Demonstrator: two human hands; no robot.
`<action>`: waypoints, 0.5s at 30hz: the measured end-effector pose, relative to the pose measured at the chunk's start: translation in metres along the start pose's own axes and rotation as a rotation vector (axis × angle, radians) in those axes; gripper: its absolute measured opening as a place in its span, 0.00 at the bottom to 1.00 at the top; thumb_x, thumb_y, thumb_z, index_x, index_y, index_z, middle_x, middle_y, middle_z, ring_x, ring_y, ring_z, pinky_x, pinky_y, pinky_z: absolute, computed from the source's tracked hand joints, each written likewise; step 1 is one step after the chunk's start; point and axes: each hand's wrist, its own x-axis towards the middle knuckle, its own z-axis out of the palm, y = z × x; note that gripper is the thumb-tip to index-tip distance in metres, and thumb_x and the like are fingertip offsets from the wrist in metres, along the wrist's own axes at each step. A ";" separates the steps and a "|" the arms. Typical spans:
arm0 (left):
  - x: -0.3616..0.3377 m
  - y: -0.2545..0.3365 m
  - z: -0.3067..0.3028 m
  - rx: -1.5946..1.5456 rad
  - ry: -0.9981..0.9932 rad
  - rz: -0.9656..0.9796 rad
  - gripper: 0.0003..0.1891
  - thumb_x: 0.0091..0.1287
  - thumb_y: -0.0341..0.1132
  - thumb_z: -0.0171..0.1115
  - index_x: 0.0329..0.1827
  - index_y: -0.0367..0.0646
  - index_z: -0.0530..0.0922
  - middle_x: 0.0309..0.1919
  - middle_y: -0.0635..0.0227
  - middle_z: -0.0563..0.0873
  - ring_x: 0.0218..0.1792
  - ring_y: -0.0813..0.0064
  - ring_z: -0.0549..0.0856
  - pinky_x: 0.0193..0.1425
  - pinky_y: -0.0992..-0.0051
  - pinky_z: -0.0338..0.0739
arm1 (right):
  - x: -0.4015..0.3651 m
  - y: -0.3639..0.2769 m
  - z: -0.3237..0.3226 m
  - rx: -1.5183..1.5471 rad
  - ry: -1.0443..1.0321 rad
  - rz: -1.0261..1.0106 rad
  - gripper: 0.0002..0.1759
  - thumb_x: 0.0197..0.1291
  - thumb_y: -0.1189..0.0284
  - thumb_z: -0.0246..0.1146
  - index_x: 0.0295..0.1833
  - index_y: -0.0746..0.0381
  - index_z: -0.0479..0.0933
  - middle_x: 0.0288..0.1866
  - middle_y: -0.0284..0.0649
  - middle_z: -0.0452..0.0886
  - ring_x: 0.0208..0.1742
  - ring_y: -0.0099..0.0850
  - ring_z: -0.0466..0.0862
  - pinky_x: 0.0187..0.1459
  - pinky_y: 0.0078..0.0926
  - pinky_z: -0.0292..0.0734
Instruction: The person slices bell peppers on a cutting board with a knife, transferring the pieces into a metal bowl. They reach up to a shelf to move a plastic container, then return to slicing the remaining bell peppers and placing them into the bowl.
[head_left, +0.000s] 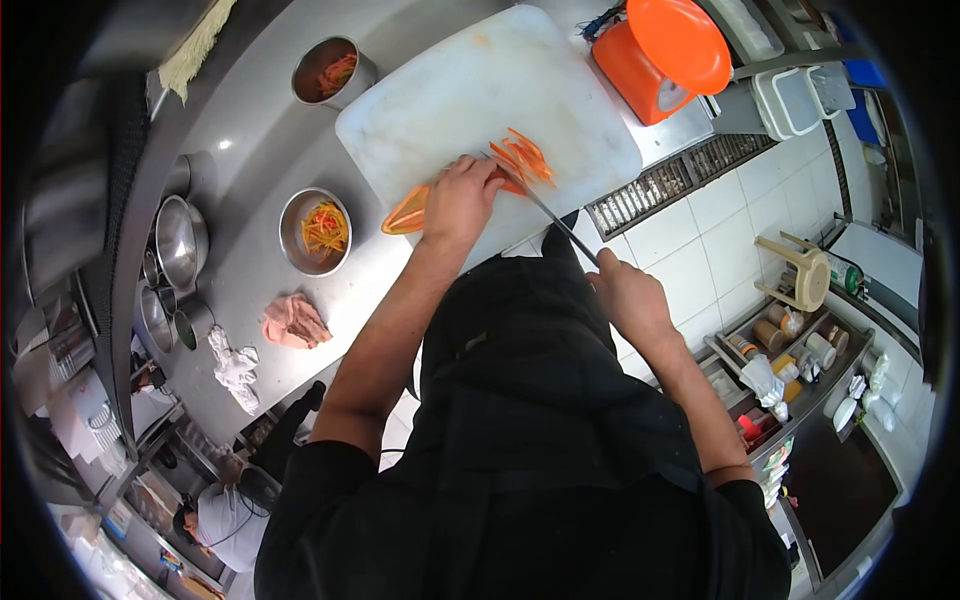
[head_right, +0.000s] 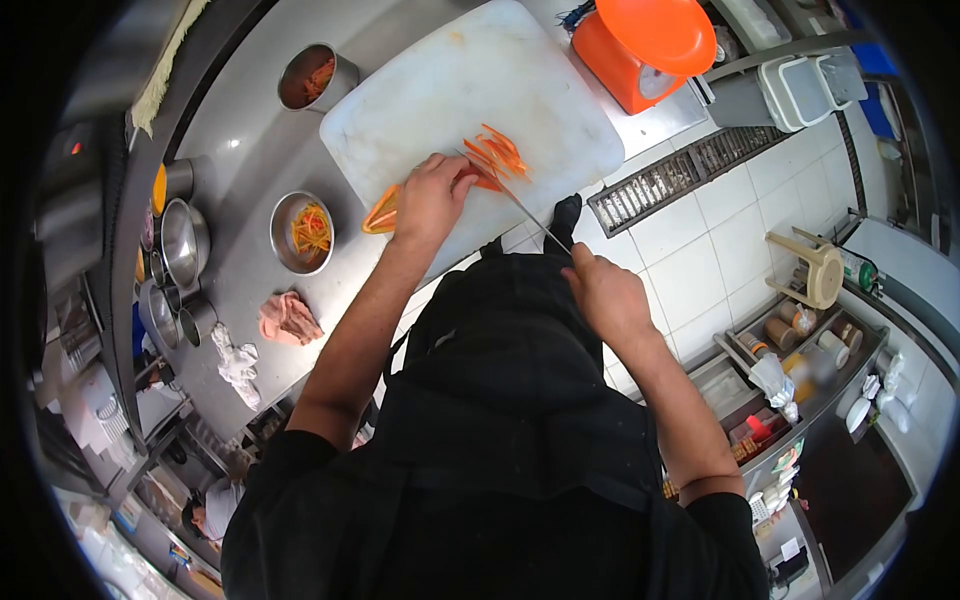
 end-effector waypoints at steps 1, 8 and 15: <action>0.000 -0.002 0.001 -0.012 0.002 0.000 0.11 0.70 0.35 0.76 0.52 0.44 0.89 0.45 0.64 0.90 0.48 0.54 0.91 0.53 0.56 0.86 | 0.004 0.003 0.006 0.014 0.009 -0.008 0.16 0.79 0.60 0.64 0.52 0.62 0.72 0.37 0.55 0.89 0.42 0.59 0.90 0.43 0.58 0.84; 0.000 -0.002 -0.003 -0.058 -0.038 -0.026 0.11 0.70 0.34 0.76 0.53 0.44 0.89 0.46 0.63 0.91 0.46 0.53 0.91 0.51 0.56 0.87 | 0.037 -0.006 0.008 0.114 0.125 -0.158 0.15 0.79 0.61 0.65 0.51 0.62 0.72 0.35 0.55 0.88 0.41 0.59 0.89 0.42 0.58 0.82; -0.003 -0.005 0.001 -0.118 0.006 -0.033 0.11 0.70 0.32 0.75 0.52 0.43 0.89 0.47 0.62 0.92 0.47 0.53 0.92 0.52 0.57 0.87 | 0.009 0.005 0.003 0.045 0.027 -0.059 0.16 0.79 0.60 0.65 0.51 0.62 0.72 0.34 0.54 0.88 0.40 0.60 0.89 0.41 0.59 0.82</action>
